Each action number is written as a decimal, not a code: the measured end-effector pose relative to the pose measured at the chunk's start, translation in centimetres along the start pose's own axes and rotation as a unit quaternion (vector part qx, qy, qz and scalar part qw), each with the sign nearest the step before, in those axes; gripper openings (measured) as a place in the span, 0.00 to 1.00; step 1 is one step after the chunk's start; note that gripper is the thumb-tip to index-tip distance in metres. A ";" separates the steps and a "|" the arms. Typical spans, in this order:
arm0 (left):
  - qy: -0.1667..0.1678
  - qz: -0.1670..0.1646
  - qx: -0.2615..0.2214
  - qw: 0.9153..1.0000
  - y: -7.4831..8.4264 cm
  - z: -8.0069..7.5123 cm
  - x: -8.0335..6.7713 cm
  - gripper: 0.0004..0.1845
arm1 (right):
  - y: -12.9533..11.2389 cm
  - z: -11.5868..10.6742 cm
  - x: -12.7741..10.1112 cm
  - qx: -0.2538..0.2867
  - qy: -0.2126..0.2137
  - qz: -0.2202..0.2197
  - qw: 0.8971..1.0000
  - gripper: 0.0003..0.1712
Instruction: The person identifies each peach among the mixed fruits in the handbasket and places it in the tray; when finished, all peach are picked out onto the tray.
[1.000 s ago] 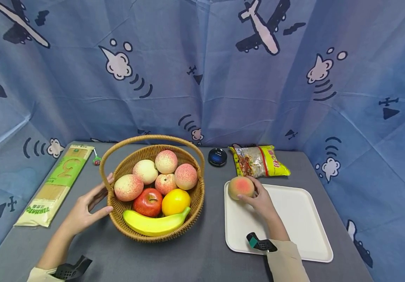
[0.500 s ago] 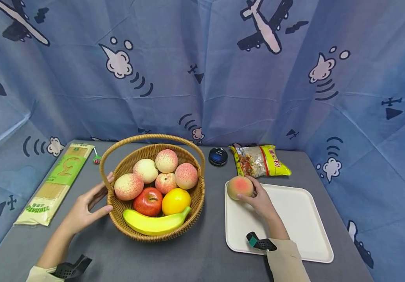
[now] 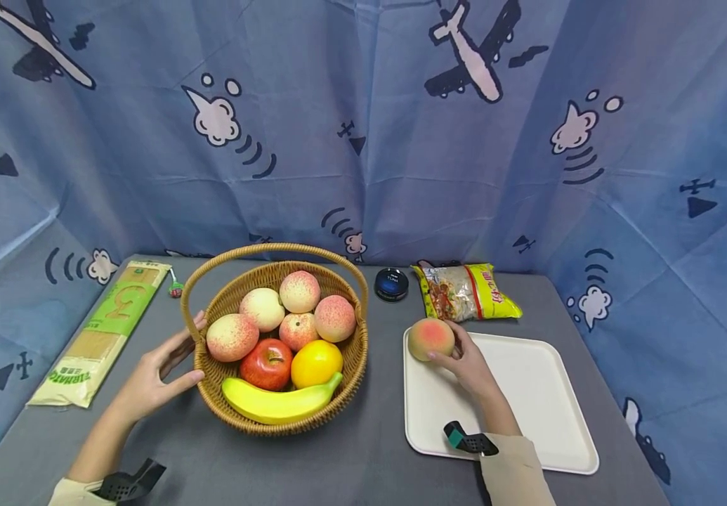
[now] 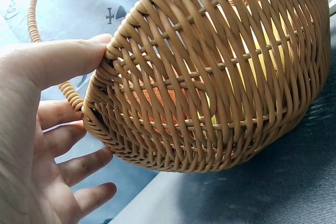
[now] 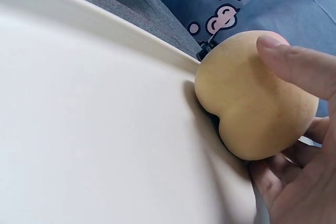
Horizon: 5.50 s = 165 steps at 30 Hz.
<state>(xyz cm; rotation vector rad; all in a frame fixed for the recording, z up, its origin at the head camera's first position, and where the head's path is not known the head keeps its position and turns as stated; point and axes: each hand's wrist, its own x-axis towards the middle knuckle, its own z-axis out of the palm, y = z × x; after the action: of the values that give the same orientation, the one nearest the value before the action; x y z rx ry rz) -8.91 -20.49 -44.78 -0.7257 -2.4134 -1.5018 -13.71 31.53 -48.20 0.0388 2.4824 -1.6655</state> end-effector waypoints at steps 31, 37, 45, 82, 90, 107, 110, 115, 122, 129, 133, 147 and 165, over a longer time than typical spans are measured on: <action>0.005 -0.003 -0.007 1.000 -0.1 0.1 0.0 0.39 | -5.6 -0.8 -4.4 -0.021 0.010 -0.143 0.989 0.45; 0.005 -0.002 -0.007 1.000 0.0 0.1 -0.1 0.39 | -7.7 -0.2 -5.2 -0.013 -0.005 -0.197 0.980 0.45; 0.004 -0.004 -0.008 1.000 0.1 0.1 -0.1 0.39 | -10.7 1.0 -6.2 0.015 -0.048 -0.257 0.965 0.44; -0.004 -0.003 -0.001 1.000 0.2 0.0 0.0 0.40 | -21.5 14.7 2.1 -0.008 -0.323 -0.279 0.904 0.43; 0.001 -0.013 0.002 1.000 0.1 -0.1 0.0 0.40 | -21.9 17.6 4.3 -0.029 -0.363 -0.223 0.905 0.39; -0.002 -0.028 0.017 0.999 0.3 0.1 -0.1 0.39 | -20.5 20.8 6.4 -0.035 -0.441 -0.178 0.879 0.39; 0.000 -0.026 0.019 0.999 0.3 0.1 -0.1 0.39 | -20.1 21.1 6.5 -0.032 -0.448 -0.177 0.876 0.40; 0.003 -0.020 0.018 1.000 0.3 0.2 -0.1 0.39 | -19.8 21.5 6.4 -0.046 -0.451 -0.168 0.875 0.41; 0.004 -0.028 0.020 0.999 0.3 0.2 -0.1 0.39 | -19.8 21.7 6.3 -0.109 -0.428 -0.197 0.875 0.43; 0.003 -0.031 0.019 0.999 0.3 0.2 -0.1 0.39 | -19.9 21.9 6.1 -0.182 -0.384 -0.246 0.871 0.42; 0.002 -0.032 0.017 0.999 0.2 0.2 -0.1 0.39 | -20.0 21.9 6.1 -0.224 -0.359 -0.274 0.864 0.40; 0.004 -0.023 0.016 1.000 0.2 0.2 -0.1 0.40 | -20.4 21.5 6.3 -0.217 -0.369 -0.338 0.838 0.38; 0.005 -0.017 0.004 1.000 -0.1 0.3 -0.1 0.39 | -21.3 19.8 5.5 -0.150 -0.332 -0.321 0.874 0.36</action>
<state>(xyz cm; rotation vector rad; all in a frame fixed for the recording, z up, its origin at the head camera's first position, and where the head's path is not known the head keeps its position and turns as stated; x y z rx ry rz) -8.82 -20.33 -45.03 -0.6770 -2.4341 -1.5031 -19.15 4.76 -36.76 -1.2838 2.2400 -1.1105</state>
